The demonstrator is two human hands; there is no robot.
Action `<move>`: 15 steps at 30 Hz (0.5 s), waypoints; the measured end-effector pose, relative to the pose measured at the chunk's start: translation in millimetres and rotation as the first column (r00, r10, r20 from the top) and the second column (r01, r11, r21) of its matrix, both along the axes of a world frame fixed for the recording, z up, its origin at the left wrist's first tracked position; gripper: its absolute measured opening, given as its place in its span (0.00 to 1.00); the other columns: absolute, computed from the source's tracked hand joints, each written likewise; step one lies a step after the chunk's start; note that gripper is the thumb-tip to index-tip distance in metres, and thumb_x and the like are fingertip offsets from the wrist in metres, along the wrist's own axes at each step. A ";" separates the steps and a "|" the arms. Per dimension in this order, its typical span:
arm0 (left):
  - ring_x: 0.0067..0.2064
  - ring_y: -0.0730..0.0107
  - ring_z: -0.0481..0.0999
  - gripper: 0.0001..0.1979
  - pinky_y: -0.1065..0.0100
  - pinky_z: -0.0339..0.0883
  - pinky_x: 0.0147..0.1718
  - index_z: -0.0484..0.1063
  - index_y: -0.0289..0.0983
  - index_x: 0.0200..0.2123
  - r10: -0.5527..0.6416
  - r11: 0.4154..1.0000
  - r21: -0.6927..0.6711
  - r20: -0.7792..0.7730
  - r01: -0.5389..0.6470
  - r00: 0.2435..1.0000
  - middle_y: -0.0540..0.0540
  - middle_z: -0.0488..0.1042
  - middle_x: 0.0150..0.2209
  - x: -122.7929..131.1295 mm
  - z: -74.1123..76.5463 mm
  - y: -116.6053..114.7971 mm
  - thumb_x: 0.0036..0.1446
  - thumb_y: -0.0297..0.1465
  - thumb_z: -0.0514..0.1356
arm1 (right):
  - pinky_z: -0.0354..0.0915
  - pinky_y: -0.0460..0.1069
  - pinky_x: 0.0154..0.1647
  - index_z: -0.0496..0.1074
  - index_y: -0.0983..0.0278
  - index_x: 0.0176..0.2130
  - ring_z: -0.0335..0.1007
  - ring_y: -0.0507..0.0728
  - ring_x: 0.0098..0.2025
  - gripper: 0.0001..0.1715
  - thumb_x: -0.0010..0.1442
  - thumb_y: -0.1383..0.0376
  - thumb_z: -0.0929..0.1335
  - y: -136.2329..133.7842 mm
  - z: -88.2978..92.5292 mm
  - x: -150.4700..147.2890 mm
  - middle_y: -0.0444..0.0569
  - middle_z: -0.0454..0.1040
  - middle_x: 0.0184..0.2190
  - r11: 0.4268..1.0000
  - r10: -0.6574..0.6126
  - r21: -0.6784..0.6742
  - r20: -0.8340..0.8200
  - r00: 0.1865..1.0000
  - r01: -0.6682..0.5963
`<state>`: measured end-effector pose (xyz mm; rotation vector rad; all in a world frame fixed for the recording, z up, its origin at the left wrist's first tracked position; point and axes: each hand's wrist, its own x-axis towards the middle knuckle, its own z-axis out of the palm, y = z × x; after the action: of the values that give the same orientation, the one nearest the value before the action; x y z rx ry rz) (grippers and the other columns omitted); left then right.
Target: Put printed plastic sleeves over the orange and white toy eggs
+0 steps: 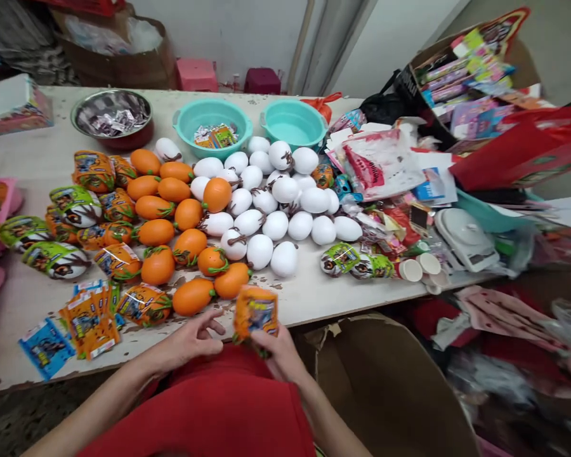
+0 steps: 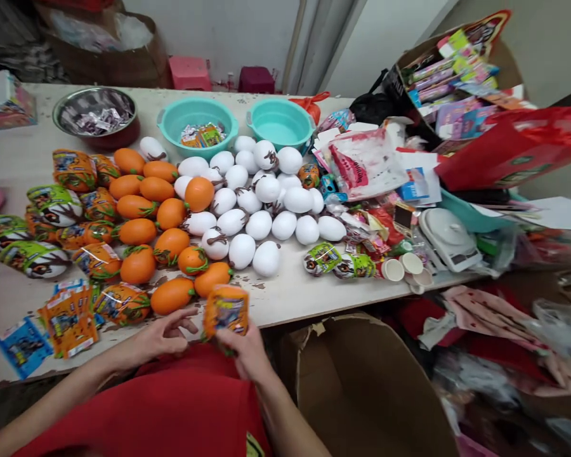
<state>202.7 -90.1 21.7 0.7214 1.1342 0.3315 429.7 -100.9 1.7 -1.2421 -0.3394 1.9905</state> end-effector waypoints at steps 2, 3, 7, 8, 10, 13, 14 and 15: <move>0.38 0.66 0.74 0.36 0.67 0.67 0.36 0.65 0.41 0.57 0.131 0.991 0.029 -0.141 -0.128 0.981 0.42 0.73 0.46 -10.0 -12.0 -3.9 0.45 0.45 0.67 | 0.70 0.57 0.48 0.72 0.66 0.42 0.75 0.61 0.41 0.29 0.40 0.59 0.78 16.8 -18.0 30.6 0.51 0.78 0.39 0.967 -0.243 -0.046 0.153 0.958 0.252; 0.39 0.65 0.74 0.34 0.68 0.68 0.36 0.66 0.41 0.55 0.207 0.978 0.054 -0.200 -0.200 0.958 0.42 0.73 0.45 -19.3 -17.9 -6.8 0.45 0.47 0.66 | 0.72 0.57 0.47 0.73 0.65 0.40 0.76 0.60 0.40 0.27 0.39 0.60 0.78 26.9 -27.4 47.6 0.49 0.78 0.37 0.935 -0.332 -0.047 0.238 0.913 0.352; 0.38 0.63 0.76 0.31 0.68 0.68 0.35 0.71 0.37 0.48 0.474 0.879 0.160 -0.412 -0.450 0.778 0.43 0.76 0.40 -85.2 -39.3 -33.0 0.45 0.49 0.64 | 0.75 0.56 0.41 0.70 0.62 0.35 0.75 0.61 0.41 0.26 0.33 0.65 0.77 70.5 -65.1 103.2 0.46 0.77 0.34 0.880 -0.430 -0.011 0.407 0.806 0.475; 0.37 0.64 0.76 0.30 0.68 0.68 0.34 0.71 0.36 0.47 0.539 0.834 0.199 -0.490 -0.515 0.685 0.43 0.76 0.39 -106.8 -44.2 -43.8 0.46 0.49 0.63 | 0.75 0.57 0.42 0.69 0.61 0.36 0.74 0.61 0.45 0.26 0.33 0.65 0.76 80.6 -74.9 111.5 0.46 0.77 0.38 0.887 -0.418 -0.008 0.410 0.811 0.462; 0.35 0.65 0.76 0.27 0.68 0.68 0.33 0.72 0.34 0.43 0.618 0.736 0.284 -0.654 -0.615 0.437 0.42 0.77 0.37 -150.3 -53.6 -67.3 0.48 0.49 0.60 | 0.74 0.61 0.42 0.70 0.60 0.37 0.71 0.66 0.51 0.27 0.33 0.64 0.76 98.2 -94.4 122.3 0.52 0.74 0.47 0.897 -0.404 0.035 0.470 0.785 0.441; 0.34 0.62 0.77 0.23 0.67 0.68 0.31 0.73 0.33 0.38 0.585 0.656 0.355 -0.797 -0.666 0.151 0.41 0.77 0.34 -205.4 -71.2 -92.5 0.50 0.47 0.58 | 0.70 0.64 0.43 0.72 0.57 0.35 0.60 0.71 0.61 0.24 0.34 0.63 0.77 114.5 -116.2 129.7 0.59 0.65 0.58 0.922 -0.331 0.008 0.538 0.775 0.388; 0.35 0.60 0.77 0.21 0.66 0.68 0.32 0.74 0.33 0.36 0.561 0.654 0.355 -0.820 -0.668 0.114 0.40 0.77 0.34 -219.6 -78.9 -95.4 0.51 0.46 0.58 | 0.69 0.64 0.41 0.72 0.56 0.33 0.58 0.72 0.62 0.23 0.34 0.61 0.77 117.0 -119.5 131.0 0.60 0.64 0.59 0.930 -0.299 -0.013 0.551 0.779 0.367; 0.36 0.57 0.77 0.19 0.65 0.68 0.33 0.74 0.34 0.34 0.536 0.658 0.351 -0.839 -0.666 0.089 0.40 0.78 0.33 -231.7 -87.5 -95.4 0.50 0.45 0.59 | 0.68 0.65 0.38 0.73 0.56 0.32 0.58 0.73 0.61 0.22 0.34 0.58 0.77 118.4 -120.7 132.0 0.62 0.65 0.58 0.945 -0.268 -0.005 0.566 0.780 0.328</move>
<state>-29.0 -185.5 -65.8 0.1817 2.5778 0.5928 561.7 17.4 -119.0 -1.8222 -0.2956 1.3541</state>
